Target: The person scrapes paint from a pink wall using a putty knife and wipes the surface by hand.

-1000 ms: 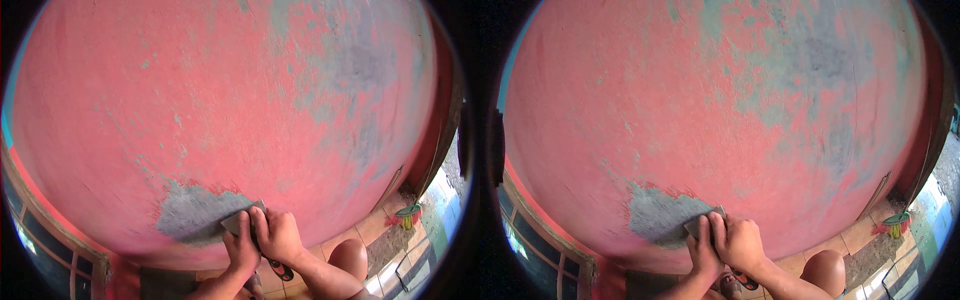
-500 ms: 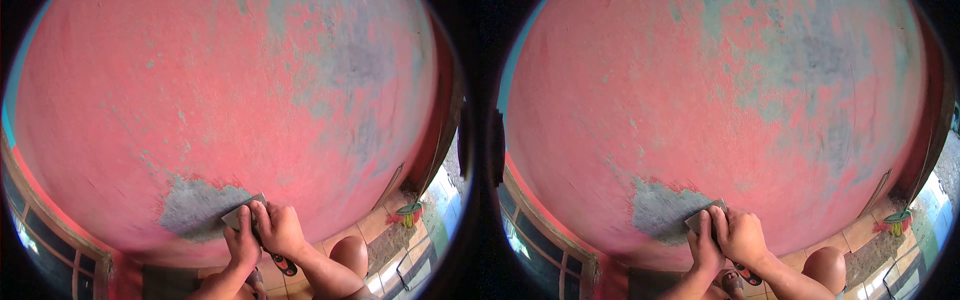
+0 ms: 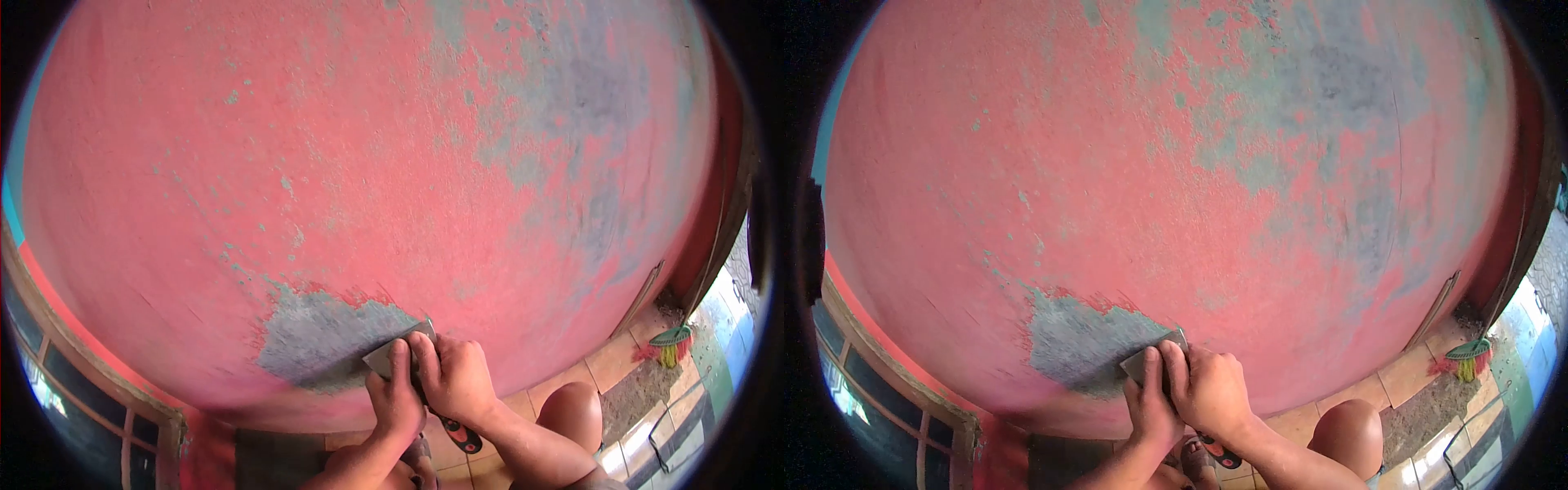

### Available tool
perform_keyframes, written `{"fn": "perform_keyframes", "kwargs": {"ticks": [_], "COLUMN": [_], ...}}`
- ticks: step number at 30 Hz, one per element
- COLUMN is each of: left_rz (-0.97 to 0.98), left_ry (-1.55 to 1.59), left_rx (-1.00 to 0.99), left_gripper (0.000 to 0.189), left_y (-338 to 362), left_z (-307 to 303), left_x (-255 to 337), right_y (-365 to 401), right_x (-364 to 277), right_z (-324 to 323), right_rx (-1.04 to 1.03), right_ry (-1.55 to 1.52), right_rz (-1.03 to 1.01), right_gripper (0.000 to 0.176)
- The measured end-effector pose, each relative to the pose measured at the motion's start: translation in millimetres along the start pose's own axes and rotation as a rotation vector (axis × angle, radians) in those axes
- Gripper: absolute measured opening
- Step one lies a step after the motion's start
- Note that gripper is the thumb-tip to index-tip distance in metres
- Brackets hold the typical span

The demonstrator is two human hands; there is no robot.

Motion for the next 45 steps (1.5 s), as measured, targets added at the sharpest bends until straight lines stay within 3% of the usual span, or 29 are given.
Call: {"fn": "perform_keyframes", "kwargs": {"ticks": [3, 6, 9, 15, 19, 22, 25, 27, 31, 35, 42, 45], "left_rz": [0.045, 0.038, 0.006, 0.087, 0.009, 0.083, 0.050, 0.025, 0.038, 0.049, 0.052, 0.068], "left_ry": [0.012, -0.029, 0.012, 0.037, 0.045, -0.035, 0.025, -0.018, 0.009, -0.036, 0.015, 0.054], "left_rx": [0.083, -0.001, 0.036, 0.022, 0.018, 0.092, 0.037, -0.018, 0.122, -0.028, 0.069, 0.007], "left_gripper": [0.037, 0.036, 0.038, 0.038, 0.038, 0.038, 0.038, 0.038, 0.040, 0.037, 0.039, 0.036], "left_y": [-1, -2, 1, -3, 1, 2, -4, -3, 6, -1, 0, -5], "left_z": [1, 3, 1, 4, 2, 3, 10, 5, 8, 11, 8, 11], "left_x": [-1, 6, 4, 8, 6, 1, 12, 11, 1, 16, 0, 9], "right_y": [0, -1, -2, -2, 0, 2, -8, -7, -1, -10, -5, -4], "right_x": [-6, -2, -9, -9, -5, -11, -16, -11, -9, -15, -11, -7], "right_z": [-2, 3, -2, 0, 0, -6, -2, -2, -8, -7, -11, -5], "right_rx": [0.011, 0.051, 0.017, 0.029, 0.005, -0.012, 0.084, 0.037, 0.001, 0.025, 0.001, 0.013], "right_ry": [0.014, 0.048, 0.000, -0.038, -0.034, -0.051, -0.022, -0.025, 0.026, -0.001, 0.019, 0.024], "right_rz": [-0.009, -0.046, 0.029, -0.058, -0.008, -0.016, -0.122, -0.033, -0.019, -0.041, -0.055, -0.018], "right_gripper": [0.041, 0.040, 0.039, 0.038, 0.036, 0.034, 0.040, 0.040, 0.040, 0.040, 0.034, 0.036]}}
Point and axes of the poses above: each hand's wrist, its own y-axis away from the middle knuckle, its own z-axis out of the palm, x = y × z, the point moved 5 cm from there along -y, towards the middle knuckle, and after that the axes turned 5 degrees about -z, right-handed, at the moved point
